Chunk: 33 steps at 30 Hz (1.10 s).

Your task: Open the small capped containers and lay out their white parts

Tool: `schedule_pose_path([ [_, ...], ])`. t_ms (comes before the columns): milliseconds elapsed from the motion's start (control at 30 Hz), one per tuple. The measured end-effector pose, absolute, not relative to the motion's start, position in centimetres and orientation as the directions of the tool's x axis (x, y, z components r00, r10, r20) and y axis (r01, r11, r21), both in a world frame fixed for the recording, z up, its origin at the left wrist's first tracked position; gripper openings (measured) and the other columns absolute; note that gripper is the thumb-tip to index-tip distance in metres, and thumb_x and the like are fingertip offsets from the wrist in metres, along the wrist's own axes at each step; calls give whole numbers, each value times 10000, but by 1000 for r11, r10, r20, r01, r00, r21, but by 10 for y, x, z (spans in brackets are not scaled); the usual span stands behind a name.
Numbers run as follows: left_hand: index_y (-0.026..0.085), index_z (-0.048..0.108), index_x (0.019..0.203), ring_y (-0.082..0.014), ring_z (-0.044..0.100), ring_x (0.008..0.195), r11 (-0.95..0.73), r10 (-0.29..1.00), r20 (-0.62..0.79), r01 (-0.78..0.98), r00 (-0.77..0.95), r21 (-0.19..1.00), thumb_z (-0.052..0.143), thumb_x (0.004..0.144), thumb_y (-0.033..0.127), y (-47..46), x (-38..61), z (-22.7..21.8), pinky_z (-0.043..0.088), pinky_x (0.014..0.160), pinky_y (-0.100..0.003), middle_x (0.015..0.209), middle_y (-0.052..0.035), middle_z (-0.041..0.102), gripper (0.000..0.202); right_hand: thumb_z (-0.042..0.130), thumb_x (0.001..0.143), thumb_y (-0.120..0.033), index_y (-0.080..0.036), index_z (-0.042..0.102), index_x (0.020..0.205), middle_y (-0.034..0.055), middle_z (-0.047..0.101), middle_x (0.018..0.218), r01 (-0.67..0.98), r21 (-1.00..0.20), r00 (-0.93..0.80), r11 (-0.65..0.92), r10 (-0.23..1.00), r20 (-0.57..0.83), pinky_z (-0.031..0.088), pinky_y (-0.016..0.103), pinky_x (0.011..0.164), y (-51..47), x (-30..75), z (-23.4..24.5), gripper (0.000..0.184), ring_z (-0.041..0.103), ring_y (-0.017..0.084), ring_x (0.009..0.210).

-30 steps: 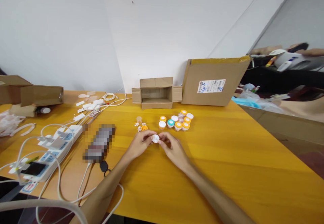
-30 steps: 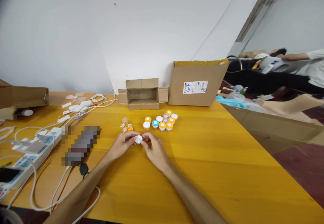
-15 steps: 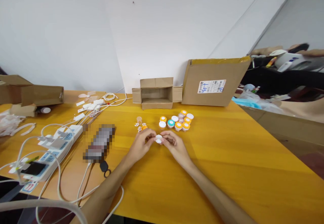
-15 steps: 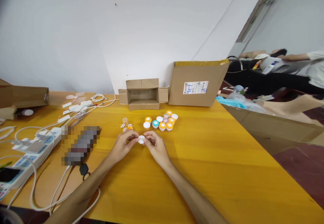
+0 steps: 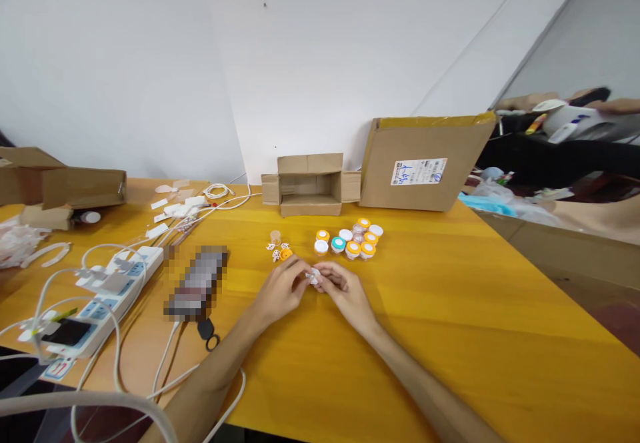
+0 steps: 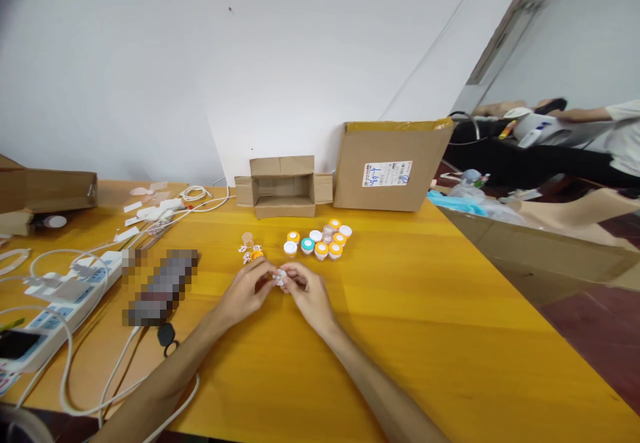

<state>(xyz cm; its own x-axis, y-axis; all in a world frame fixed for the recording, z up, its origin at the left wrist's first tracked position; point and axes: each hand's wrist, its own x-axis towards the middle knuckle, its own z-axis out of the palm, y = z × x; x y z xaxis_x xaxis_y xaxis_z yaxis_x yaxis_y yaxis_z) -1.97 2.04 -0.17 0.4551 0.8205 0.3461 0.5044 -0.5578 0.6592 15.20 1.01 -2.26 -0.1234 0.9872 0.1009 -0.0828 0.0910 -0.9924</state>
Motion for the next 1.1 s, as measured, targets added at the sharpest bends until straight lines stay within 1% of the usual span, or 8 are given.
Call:
schedule_pose_path([
  [133, 218, 641, 917, -164, 607, 757, -543, 836, 343, 546, 429, 638, 528, 851, 75, 20, -20, -2, 489, 743, -273, 916, -28, 627, 193, 727, 743, -545, -230, 701, 932, 45, 755, 879, -61, -994, -146, 88, 985, 96, 593, 347, 740, 8, 150, -23, 368, 705, 205, 776],
  [300, 214, 623, 903, -152, 594, 709, -546, 836, 345, 595, 426, 589, 524, 844, 92, 19, -20, -5, 473, 697, -266, 901, -24, 613, 168, 718, 758, -503, -224, 705, 924, 39, 755, 858, -48, -993, -151, 107, 982, 113, 587, 335, 734, 8, 150, -24, 325, 697, 195, 748],
  [467, 221, 588, 868, -146, 563, 674, -537, 843, 329, 640, 425, 550, 531, 805, 94, 19, -20, -5, 447, 638, -253, 867, -9, 599, 153, 679, 804, -488, -209, 721, 932, 47, 758, 866, -15, -988, -168, 153, 974, 153, 579, 321, 740, 8, 150, -26, 310, 690, 187, 743],
  [767, 224, 540, 833, -151, 559, 664, -521, 853, 312, 656, 418, 547, 526, 744, 100, 18, -19, -2, 446, 641, -261, 837, -2, 589, 154, 625, 851, -489, -212, 741, 911, 48, 753, 853, 39, -973, -194, 227, 957, 216, 569, 311, 705, 7, 150, -25, 306, 686, 194, 732],
  [1000, 225, 542, 807, -149, 543, 648, -523, 852, 323, 655, 412, 546, 523, 735, 95, 19, -19, -2, 436, 621, -256, 788, 8, 573, 150, 590, 860, -409, -207, 742, 915, 35, 741, 815, 73, -963, -191, 259, 952, 241, 549, 282, 666, 7, 150, -24, 259, 655, 172, 684],
  [1100, 223, 547, 799, -153, 553, 666, -533, 846, 322, 655, 425, 536, 518, 745, 90, 19, -20, -2, 440, 628, -257, 800, 1, 581, 147, 581, 858, -397, -210, 744, 909, 31, 735, 798, 91, -960, -178, 263, 953, 244, 545, 277, 654, 7, 151, -24, 253, 641, 165, 666],
])
